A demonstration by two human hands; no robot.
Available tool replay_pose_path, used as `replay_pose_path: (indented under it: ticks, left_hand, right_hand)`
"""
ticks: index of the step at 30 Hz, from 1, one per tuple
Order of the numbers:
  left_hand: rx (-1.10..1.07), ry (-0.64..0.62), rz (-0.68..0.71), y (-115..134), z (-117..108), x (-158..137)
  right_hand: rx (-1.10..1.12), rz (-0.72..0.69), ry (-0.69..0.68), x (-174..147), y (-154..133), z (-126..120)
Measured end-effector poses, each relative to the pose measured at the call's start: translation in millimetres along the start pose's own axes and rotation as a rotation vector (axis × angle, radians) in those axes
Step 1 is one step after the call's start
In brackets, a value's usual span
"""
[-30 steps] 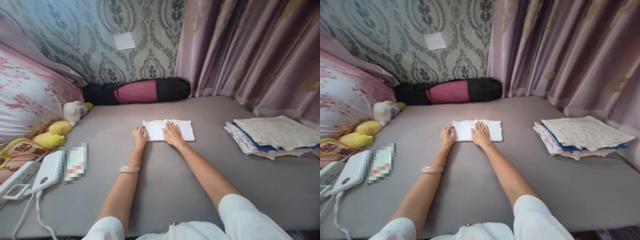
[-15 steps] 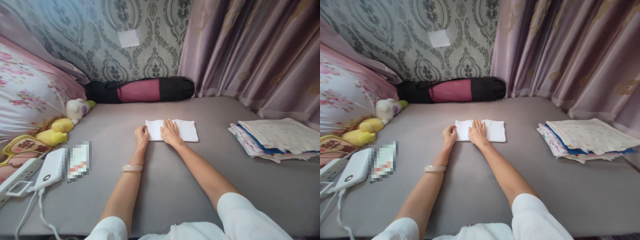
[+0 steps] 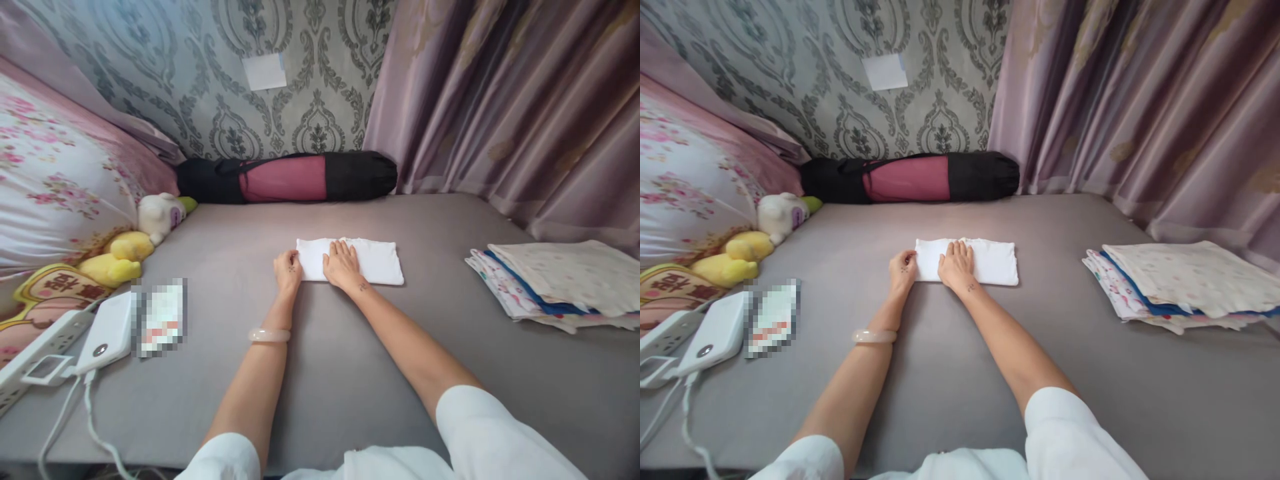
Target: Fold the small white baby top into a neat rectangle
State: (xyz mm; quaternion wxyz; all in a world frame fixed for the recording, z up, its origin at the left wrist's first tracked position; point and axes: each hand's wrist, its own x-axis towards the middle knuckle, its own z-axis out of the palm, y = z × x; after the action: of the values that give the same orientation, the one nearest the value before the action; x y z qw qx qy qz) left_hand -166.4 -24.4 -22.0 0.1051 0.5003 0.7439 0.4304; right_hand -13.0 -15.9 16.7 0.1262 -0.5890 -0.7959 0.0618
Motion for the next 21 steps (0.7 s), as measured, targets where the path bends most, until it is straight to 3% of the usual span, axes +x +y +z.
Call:
replay_pose_path:
  ticks: [10,21]
  left_hand:
    - [-0.135,0.029,-0.078,1.6,-5.2,1.4]
    - [-0.410,0.128,-0.240,-0.3,-5.8,4.8]
  right_hand:
    - [0.004,-0.066,0.041,4.8,-15.7,19.6]
    - [0.021,-0.068,-0.032,12.0,-34.2,9.2]
